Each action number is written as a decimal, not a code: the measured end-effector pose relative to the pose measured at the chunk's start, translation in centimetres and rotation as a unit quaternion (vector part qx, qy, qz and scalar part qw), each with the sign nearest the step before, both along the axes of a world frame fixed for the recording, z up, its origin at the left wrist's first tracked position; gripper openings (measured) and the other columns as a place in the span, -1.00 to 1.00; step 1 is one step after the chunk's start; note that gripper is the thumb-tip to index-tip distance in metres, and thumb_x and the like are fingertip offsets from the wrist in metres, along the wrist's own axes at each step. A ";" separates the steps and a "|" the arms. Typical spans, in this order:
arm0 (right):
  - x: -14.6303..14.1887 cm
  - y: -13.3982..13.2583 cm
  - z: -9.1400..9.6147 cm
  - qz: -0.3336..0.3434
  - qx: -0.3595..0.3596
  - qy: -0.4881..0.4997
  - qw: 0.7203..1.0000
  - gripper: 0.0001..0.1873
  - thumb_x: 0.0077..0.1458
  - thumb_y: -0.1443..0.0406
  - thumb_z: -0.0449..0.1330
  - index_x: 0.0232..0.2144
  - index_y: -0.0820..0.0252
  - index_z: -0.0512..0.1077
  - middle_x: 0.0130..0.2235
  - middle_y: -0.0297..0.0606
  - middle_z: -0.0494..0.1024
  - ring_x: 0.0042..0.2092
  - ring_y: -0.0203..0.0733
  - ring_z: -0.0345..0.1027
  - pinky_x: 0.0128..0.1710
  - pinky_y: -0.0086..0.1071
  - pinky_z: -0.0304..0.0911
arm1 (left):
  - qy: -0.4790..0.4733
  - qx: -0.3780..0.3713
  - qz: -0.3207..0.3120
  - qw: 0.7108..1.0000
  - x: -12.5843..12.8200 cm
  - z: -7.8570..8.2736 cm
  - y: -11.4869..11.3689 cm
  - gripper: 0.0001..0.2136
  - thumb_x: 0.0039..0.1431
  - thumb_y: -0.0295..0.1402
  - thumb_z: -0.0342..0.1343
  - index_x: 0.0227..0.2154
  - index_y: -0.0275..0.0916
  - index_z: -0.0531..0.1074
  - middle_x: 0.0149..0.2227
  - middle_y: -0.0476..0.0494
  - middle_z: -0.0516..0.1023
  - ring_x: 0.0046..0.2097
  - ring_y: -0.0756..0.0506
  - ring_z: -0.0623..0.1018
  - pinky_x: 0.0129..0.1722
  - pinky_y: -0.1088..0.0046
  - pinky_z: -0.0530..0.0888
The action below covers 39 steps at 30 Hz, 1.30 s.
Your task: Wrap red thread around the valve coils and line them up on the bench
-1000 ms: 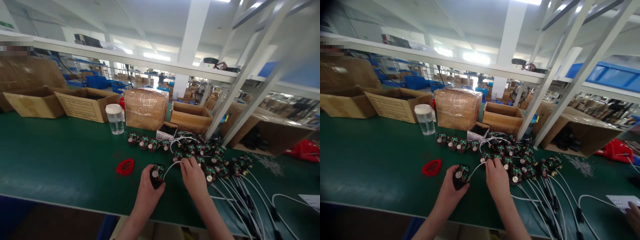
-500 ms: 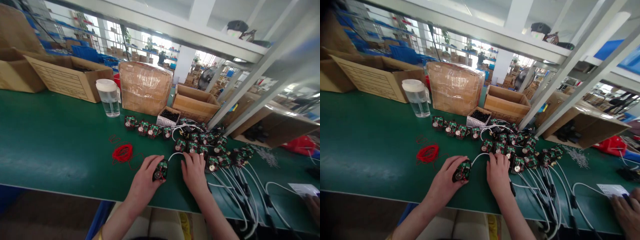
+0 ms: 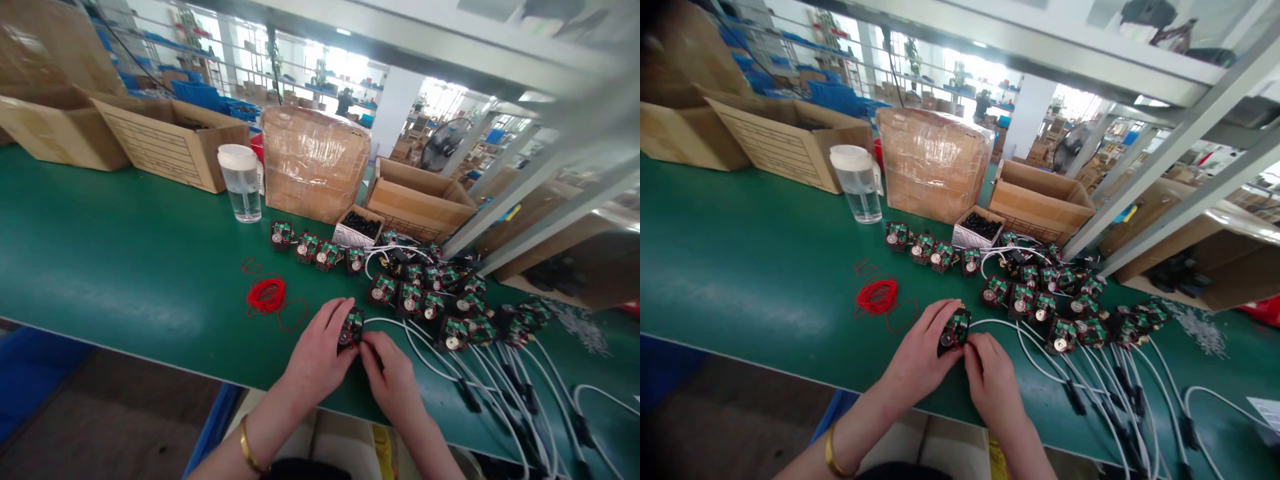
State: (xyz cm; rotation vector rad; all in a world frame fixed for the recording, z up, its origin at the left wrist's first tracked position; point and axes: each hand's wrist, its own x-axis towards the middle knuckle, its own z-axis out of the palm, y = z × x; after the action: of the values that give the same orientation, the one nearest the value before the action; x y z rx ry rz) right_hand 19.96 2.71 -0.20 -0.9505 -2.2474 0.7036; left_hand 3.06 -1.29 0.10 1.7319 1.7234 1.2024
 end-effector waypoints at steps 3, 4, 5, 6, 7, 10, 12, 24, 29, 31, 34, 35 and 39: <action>0.0 0.1 -0.5 -0.004 -0.005 0.007 1.000 -0.84 0.40 0.33 -0.02 -0.16 0.12 0.36 -0.25 -0.24 0.46 -0.22 -0.13 0.37 -0.23 -0.31 0.28 | -0.010 0.004 0.001 1.000 0.2 0.2 -0.3 -0.30 0.14 -0.53 0.19 0.31 -0.02 0.11 0.30 -0.15 0.26 0.32 -0.18 0.29 0.36 0.11 0.29; 0.1 0.1 -0.7 -0.005 -0.007 0.005 1.000 -0.84 0.40 0.33 -0.02 -0.17 0.12 0.36 -0.26 -0.25 0.46 -0.23 -0.13 0.37 -0.24 -0.32 0.28 | -0.015 0.006 0.002 1.000 0.3 0.3 -0.4 -0.32 0.16 -0.52 0.18 0.31 -0.03 0.12 0.30 -0.15 0.26 0.31 -0.17 0.30 0.36 0.11 0.29; 0.1 0.2 -0.8 -0.005 -0.009 0.002 1.000 -0.84 0.41 0.32 -0.02 -0.17 0.12 0.36 -0.26 -0.25 0.45 -0.24 -0.14 0.37 -0.25 -0.32 0.28 | -0.021 0.005 0.003 1.000 0.3 0.4 -0.4 -0.32 0.16 -0.52 0.17 0.31 -0.02 0.12 0.29 -0.15 0.27 0.31 -0.17 0.30 0.36 0.11 0.29; 0.1 0.2 -0.9 -0.005 -0.009 -0.001 1.000 -0.84 0.41 0.31 -0.02 -0.18 0.12 0.36 -0.27 -0.25 0.45 -0.24 -0.14 0.37 -0.25 -0.32 0.28 | -0.025 0.003 0.004 1.000 0.3 0.4 -0.5 -0.32 0.15 -0.53 0.17 0.31 -0.02 0.13 0.29 -0.15 0.27 0.30 -0.17 0.31 0.35 0.10 0.30; 0.2 0.2 -0.9 -0.006 -0.008 -0.005 1.000 -0.83 0.41 0.30 -0.03 -0.18 0.12 0.36 -0.26 -0.24 0.45 -0.24 -0.13 0.37 -0.26 -0.32 0.29 | -0.029 0.000 0.005 1.000 0.3 0.5 -0.5 -0.31 0.13 -0.54 0.18 0.30 -0.03 0.14 0.28 -0.15 0.28 0.29 -0.18 0.31 0.35 0.10 0.30; 0.3 0.0 -1.1 -0.011 0.009 -0.019 1.000 -0.80 0.42 0.30 -0.06 -0.16 0.12 0.36 -0.25 -0.21 0.45 -0.24 -0.11 0.38 -0.26 -0.29 0.30 | -0.027 -0.004 0.007 1.000 0.4 0.5 -0.5 -0.28 0.07 -0.54 0.20 0.30 -0.05 0.14 0.27 -0.18 0.29 0.28 -0.20 0.33 0.33 0.08 0.32; 0.3 -0.2 -1.2 -0.018 0.031 -0.030 0.999 -0.78 0.43 0.31 -0.08 -0.14 0.13 0.37 -0.25 -0.19 0.45 -0.23 -0.09 0.38 -0.26 -0.27 0.31 | -0.017 0.005 0.011 1.000 0.5 0.5 -0.4 -0.28 0.07 -0.53 0.19 0.30 -0.08 0.14 0.26 -0.21 0.29 0.27 -0.22 0.34 0.31 0.06 0.34; 0.4 -0.3 -1.2 -0.031 0.034 -0.019 0.999 -0.81 0.41 0.31 -0.05 -0.14 0.12 0.38 -0.24 -0.22 0.47 -0.21 -0.10 0.39 -0.22 -0.28 0.31 | 0.025 0.031 0.045 0.998 1.4 0.5 -0.5 -0.32 0.07 -0.46 0.14 0.30 -0.20 0.14 0.22 -0.26 0.34 0.22 -0.25 0.38 0.27 0.12 0.40; 0.4 -0.3 -1.3 -0.034 0.038 -0.020 0.999 -0.80 0.41 0.30 -0.04 -0.13 0.12 0.39 -0.23 -0.21 0.49 -0.21 -0.10 0.42 -0.22 -0.29 0.33 | 0.012 0.036 0.037 0.999 1.2 0.3 -0.5 -0.30 0.08 -0.47 0.12 0.31 -0.18 0.11 0.23 -0.28 0.32 0.24 -0.25 0.37 0.26 0.09 0.40; 0.3 -0.2 -1.2 -0.037 0.037 -0.023 0.998 -0.80 0.41 0.30 -0.04 -0.14 0.13 0.39 -0.24 -0.22 0.49 -0.22 -0.10 0.42 -0.24 -0.29 0.34 | 0.007 0.035 0.037 0.999 1.3 0.3 -0.4 -0.28 0.06 -0.48 0.12 0.32 -0.18 0.10 0.23 -0.28 0.32 0.24 -0.26 0.37 0.26 0.08 0.40; 0.2 -0.3 -1.0 -0.035 0.039 -0.020 0.998 -0.79 0.41 0.29 -0.04 -0.16 0.12 0.39 -0.27 -0.22 0.50 -0.25 -0.10 0.43 -0.26 -0.30 0.36 | 0.013 0.030 0.041 0.999 1.5 0.5 -0.5 -0.28 0.06 -0.48 0.12 0.32 -0.19 0.09 0.24 -0.29 0.32 0.25 -0.27 0.37 0.27 0.10 0.40; 0.2 -0.3 -1.1 -0.033 0.044 -0.014 0.998 -0.79 0.41 0.28 -0.04 -0.17 0.12 0.39 -0.28 -0.22 0.50 -0.26 -0.10 0.44 -0.27 -0.30 0.37 | 0.020 0.033 0.044 0.998 1.6 0.6 -0.7 -0.27 0.06 -0.47 0.13 0.33 -0.18 0.09 0.24 -0.29 0.32 0.25 -0.27 0.38 0.26 0.09 0.41; 0.3 0.0 -1.8 -0.024 0.080 0.030 0.996 -0.79 0.41 0.25 -0.03 -0.16 0.09 0.40 -0.28 -0.23 0.51 -0.28 -0.12 0.47 -0.31 -0.35 0.42 | 0.054 0.065 0.077 0.993 0.5 0.5 -1.9 -0.27 0.14 -0.38 0.15 0.36 -0.14 0.02 0.25 -0.34 0.34 0.24 -0.30 0.41 0.20 0.06 0.46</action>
State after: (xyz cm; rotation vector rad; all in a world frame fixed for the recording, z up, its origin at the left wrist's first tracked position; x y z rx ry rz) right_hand 20.22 2.73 -1.99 -0.8902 -2.1848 0.5143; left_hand 3.56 -3.18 0.55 1.7951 1.9108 1.3354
